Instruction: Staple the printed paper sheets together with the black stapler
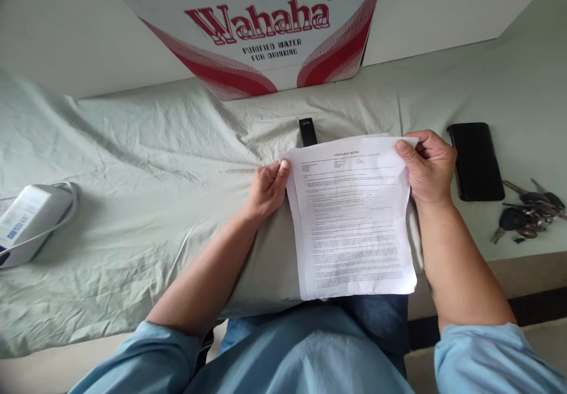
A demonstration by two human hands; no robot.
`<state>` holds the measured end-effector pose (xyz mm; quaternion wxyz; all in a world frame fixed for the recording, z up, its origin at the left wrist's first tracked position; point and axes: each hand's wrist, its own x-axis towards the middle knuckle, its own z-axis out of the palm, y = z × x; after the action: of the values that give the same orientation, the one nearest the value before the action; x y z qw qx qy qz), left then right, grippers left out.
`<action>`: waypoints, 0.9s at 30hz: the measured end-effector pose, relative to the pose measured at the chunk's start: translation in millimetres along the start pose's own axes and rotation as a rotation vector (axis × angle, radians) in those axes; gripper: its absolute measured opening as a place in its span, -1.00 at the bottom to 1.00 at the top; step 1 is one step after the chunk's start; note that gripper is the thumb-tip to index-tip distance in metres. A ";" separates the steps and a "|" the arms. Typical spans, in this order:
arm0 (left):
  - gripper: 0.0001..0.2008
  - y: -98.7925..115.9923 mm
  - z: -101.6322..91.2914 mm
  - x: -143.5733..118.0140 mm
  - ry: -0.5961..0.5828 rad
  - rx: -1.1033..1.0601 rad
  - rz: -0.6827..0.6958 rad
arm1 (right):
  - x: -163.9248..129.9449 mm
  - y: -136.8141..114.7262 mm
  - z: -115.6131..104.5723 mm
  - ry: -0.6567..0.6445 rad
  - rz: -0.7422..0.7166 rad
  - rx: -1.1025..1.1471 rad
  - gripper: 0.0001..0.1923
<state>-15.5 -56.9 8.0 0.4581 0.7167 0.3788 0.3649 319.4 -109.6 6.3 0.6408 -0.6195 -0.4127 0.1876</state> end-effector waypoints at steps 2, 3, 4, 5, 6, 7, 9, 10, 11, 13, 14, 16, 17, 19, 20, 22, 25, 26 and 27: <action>-0.29 0.2 0.1 0.0 -0.009 0.008 0.008 | -2.7 -3.9 1.8 -0.012 -0.004 -0.024 -0.32; -0.29 0.1 0.0 0.0 -0.016 0.013 0.011 | -3.8 -5.6 2.5 -0.020 -0.007 -0.035 -0.32; -0.29 -0.1 0.0 0.0 -0.024 0.019 0.014 | -4.7 -7.0 3.1 -0.030 -0.009 -0.046 -0.32; -0.29 -0.3 -0.1 0.1 -0.033 0.025 0.016 | -5.5 -8.1 3.5 -0.042 -0.010 -0.055 -0.32; -0.29 -0.6 -0.1 0.2 -0.041 0.032 0.021 | -6.3 -8.9 3.9 -0.050 -0.012 -0.062 -0.33; -0.30 -0.9 0.0 0.2 -0.047 0.038 0.029 | -7.1 -9.3 4.2 -0.059 -0.015 -0.067 -0.34; -0.31 -1.5 0.4 0.5 -0.055 0.054 0.051 | -8.5 -9.1 5.0 -0.079 -0.019 -0.066 -0.36; -0.31 -1.7 0.6 0.6 -0.056 0.061 0.061 | -9.0 -8.4 5.6 -0.090 -0.019 -0.058 -0.37; -0.32 -1.8 0.8 0.7 -0.051 0.064 0.067 | -9.2 -7.4 6.2 -0.099 -0.018 -0.046 -0.38; -0.32 -1.9 0.7 0.9 -0.024 0.054 0.059 | -8.4 -4.9 7.2 -0.114 -0.023 -0.012 -0.42; -0.31 -2.1 0.3 1.0 -0.002 0.044 0.045 | -7.5 -3.7 7.2 -0.121 -0.026 0.015 -0.43; -0.27 -3.4 -0.9 1.1 0.062 0.016 0.000 | -5.2 -2.8 5.5 -0.148 -0.016 0.078 -0.37; -0.26 -4.8 -1.6 1.2 0.101 -0.003 -0.026 | -4.2 -3.7 3.5 -0.178 0.013 0.108 -0.32; -0.24 -9.7 -2.3 1.3 0.193 -0.061 -0.077 | -3.7 -8.9 -3.1 -0.288 0.132 0.149 -0.24; -0.24 -13.0 -2.1 1.3 0.242 -0.103 -0.098 | -4.2 -13.0 -7.3 -0.365 0.210 0.149 -0.24; -0.28 -20.2 -0.8 1.0 0.326 -0.202 -0.138 | -6.3 -22.2 -15.5 -0.533 0.349 0.082 -0.28; -0.37 -28.1 2.6 -0.1 0.387 -0.353 -0.183 | -10.7 -30.3 -20.8 -0.620 0.392 -0.130 -0.41; -0.39 -28.9 3.4 -0.7 0.376 -0.380 -0.188 | -12.2 -30.0 -19.7 -0.595 0.365 -0.178 -0.43; -0.39 -28.5 3.8 -1.2 0.356 -0.393 -0.186 | -13.9 -28.3 -17.2 -0.552 0.326 -0.198 -0.44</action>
<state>-18.7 -51.0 -20.0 0.5458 0.5010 0.4393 0.5080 316.7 -135.6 30.9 0.4031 -0.6625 -0.4825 0.4072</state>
